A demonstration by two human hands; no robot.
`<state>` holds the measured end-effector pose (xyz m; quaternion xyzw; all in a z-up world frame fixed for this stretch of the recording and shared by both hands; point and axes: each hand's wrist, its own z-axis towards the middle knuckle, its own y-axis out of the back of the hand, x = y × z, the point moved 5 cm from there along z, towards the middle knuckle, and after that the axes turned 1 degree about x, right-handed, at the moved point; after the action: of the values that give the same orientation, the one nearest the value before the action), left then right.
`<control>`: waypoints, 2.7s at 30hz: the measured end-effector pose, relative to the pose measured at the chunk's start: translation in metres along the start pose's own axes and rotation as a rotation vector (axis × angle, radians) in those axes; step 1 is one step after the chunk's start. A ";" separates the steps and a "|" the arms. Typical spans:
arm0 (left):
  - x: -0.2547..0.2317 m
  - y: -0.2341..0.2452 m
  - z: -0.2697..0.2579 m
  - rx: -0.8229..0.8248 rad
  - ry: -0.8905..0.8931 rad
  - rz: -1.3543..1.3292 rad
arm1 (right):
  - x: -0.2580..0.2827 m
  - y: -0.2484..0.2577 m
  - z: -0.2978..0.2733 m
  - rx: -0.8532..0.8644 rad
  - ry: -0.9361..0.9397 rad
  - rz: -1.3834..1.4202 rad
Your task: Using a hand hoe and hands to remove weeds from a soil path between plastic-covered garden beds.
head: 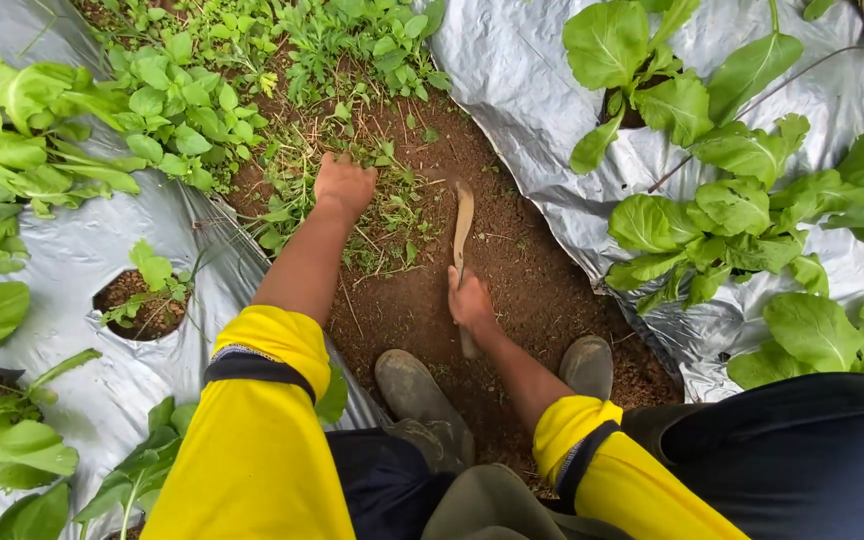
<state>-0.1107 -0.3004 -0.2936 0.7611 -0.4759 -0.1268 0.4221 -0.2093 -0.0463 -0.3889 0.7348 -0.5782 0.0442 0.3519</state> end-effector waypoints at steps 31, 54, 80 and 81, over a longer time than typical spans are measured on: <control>0.065 -0.169 0.053 0.120 0.315 -0.360 | -0.008 -0.010 0.011 -0.076 -0.033 -0.020; 0.006 0.006 -0.011 0.234 0.151 -0.145 | 0.215 0.297 -0.042 -0.080 -0.114 -1.028; 0.002 0.092 0.140 -0.197 0.122 -0.036 | 0.155 0.259 0.006 0.524 0.336 -1.021; 0.001 0.083 0.145 -0.142 0.172 -0.085 | 0.144 0.258 0.007 0.533 0.357 -1.000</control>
<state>-0.2477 -0.3929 -0.3192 0.7569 -0.3949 -0.1122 0.5084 -0.3912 -0.1900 -0.2058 0.9621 -0.0628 0.1399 0.2253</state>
